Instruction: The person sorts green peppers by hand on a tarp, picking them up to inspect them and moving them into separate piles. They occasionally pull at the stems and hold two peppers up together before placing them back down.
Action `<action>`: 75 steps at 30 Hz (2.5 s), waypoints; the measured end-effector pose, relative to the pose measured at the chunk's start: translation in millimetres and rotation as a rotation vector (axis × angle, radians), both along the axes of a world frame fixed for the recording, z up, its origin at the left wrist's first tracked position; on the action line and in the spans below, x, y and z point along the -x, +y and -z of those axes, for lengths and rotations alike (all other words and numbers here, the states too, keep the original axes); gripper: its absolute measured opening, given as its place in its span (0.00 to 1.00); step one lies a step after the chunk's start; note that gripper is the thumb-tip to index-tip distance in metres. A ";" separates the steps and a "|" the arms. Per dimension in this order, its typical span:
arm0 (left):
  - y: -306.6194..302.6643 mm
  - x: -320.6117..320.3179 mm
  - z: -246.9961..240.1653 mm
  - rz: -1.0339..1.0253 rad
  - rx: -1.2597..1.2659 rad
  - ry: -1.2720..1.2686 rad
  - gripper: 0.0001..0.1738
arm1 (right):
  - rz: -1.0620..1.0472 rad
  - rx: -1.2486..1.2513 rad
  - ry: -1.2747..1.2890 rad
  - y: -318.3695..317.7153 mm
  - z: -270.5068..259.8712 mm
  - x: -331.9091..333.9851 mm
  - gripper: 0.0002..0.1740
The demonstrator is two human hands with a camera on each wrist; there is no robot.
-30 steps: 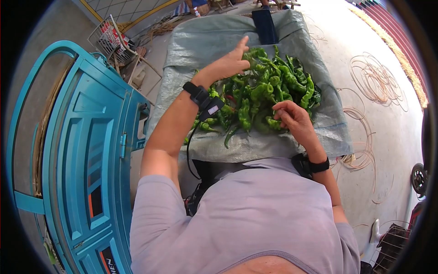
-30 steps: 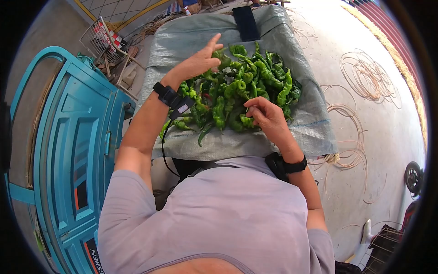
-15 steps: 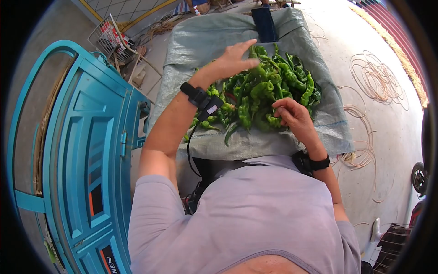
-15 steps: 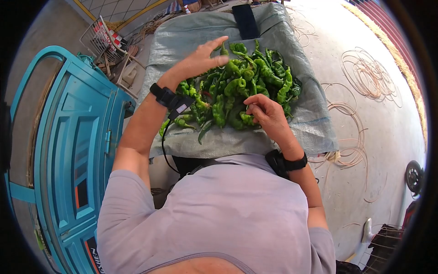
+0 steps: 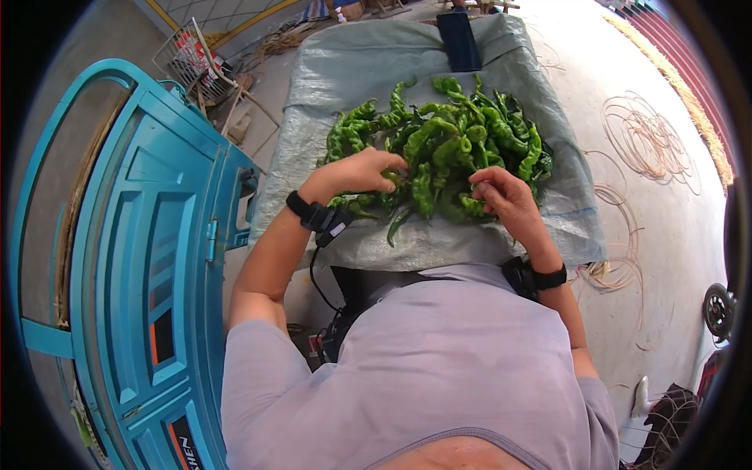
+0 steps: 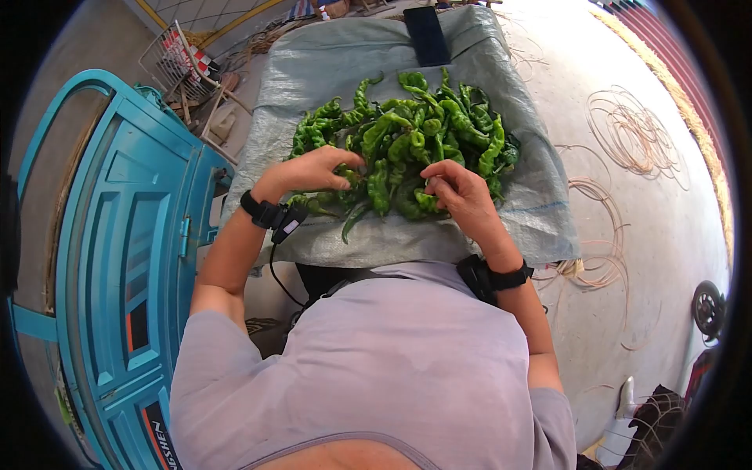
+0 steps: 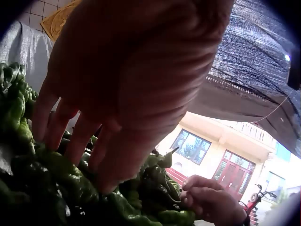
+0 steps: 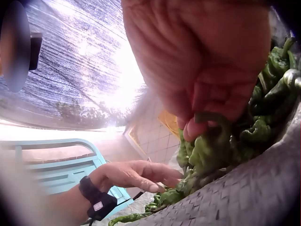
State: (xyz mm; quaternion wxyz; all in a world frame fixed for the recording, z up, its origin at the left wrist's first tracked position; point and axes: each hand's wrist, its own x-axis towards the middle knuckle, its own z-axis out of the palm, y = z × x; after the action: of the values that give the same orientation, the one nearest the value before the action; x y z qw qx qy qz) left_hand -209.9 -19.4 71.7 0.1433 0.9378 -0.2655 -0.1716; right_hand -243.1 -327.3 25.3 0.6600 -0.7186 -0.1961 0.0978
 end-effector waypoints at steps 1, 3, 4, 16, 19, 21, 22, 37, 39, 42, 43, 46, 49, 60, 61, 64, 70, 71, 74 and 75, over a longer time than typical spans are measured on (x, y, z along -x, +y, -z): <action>0.5 5.2 7.4 0.007 -0.057 -0.035 0.29 | -0.005 0.002 0.002 -0.2 0.4 0.5 0.09; -0.5 12.0 20.1 0.033 -0.141 -0.197 0.24 | -0.003 0.005 0.003 -0.1 2.3 1.6 0.09; -3.9 15.0 18.1 0.010 -0.148 -0.219 0.22 | -0.002 0.007 0.001 -0.4 2.2 0.9 0.09; -13.4 22.2 -37.4 0.005 0.402 -0.393 0.21 | 0.000 0.008 -0.006 1.7 2.5 -0.6 0.09; -33.0 19.9 -34.6 0.050 0.454 -0.434 0.25 | 0.008 -0.017 -0.004 0.0 1.5 0.1 0.09; -37.1 17.2 -29.6 0.012 0.434 -0.468 0.28 | 0.018 -0.034 -0.024 -0.6 3.6 0.4 0.09; -38.1 16.0 -25.9 -0.010 0.424 -0.484 0.29 | 0.020 -0.041 -0.033 -0.6 4.6 0.2 0.09; -20.6 48.9 25.4 -0.244 -0.185 -0.275 0.34 | 0.021 -0.003 -0.005 0.1 -1.6 1.5 0.09; -19.8 42.5 38.6 -0.249 -0.171 -0.246 0.34 | 0.023 -0.004 -0.005 0.8 0.1 0.9 0.09; -25.1 34.1 49.0 -0.301 -0.181 -0.175 0.35 | 0.020 0.009 -0.014 0.7 1.3 -0.7 0.09; -28.0 34.8 46.2 -0.315 -0.187 -0.181 0.36 | 0.019 0.014 -0.015 0.6 1.7 -0.3 0.09; -36.6 35.5 34.6 -0.389 -0.207 -0.113 0.37 | 0.018 0.006 -0.008 0.7 0.6 0.7 0.09; -36.8 30.8 31.6 -0.397 -0.196 -0.103 0.36 | 0.007 -0.019 -0.011 -0.5 5.9 -1.7 0.09; -5.0 33.9 38.9 -0.365 0.182 -0.210 0.27 | 0.034 -0.040 -0.058 -0.6 -18.8 0.1 0.09; -5.0 35.0 31.7 -0.400 0.208 -0.205 0.26 | 0.041 -0.032 -0.066 1.1 -23.2 0.0 0.09; -2.2 36.4 11.6 -0.449 0.260 -0.278 0.26 | 0.017 0.018 -0.099 7.6 -36.2 -5.8 0.09; -22.7 40.8 -26.7 -0.447 0.453 -0.397 0.26 | 0.004 0.284 -0.512 47.5 -54.6 -21.3 0.17; -28.1 42.0 -31.0 -0.441 0.517 -0.402 0.25 | 0.004 0.306 -0.611 55.6 -48.9 -24.2 0.20; -37.0 42.5 -38.9 -0.409 0.696 -0.394 0.24 | -0.049 0.458 -0.710 74.1 -37.3 -23.6 0.29; -37.2 40.5 -41.1 -0.398 0.744 -0.380 0.24 | -0.030 0.404 -0.713 75.6 -33.5 -22.5 0.30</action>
State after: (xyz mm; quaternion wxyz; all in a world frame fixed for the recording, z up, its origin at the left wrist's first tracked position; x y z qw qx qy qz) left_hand -250.4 -56.6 112.8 0.4491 0.8702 -0.1456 0.1411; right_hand -220.7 -251.6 58.8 0.3948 -0.8196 -0.4001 -0.1111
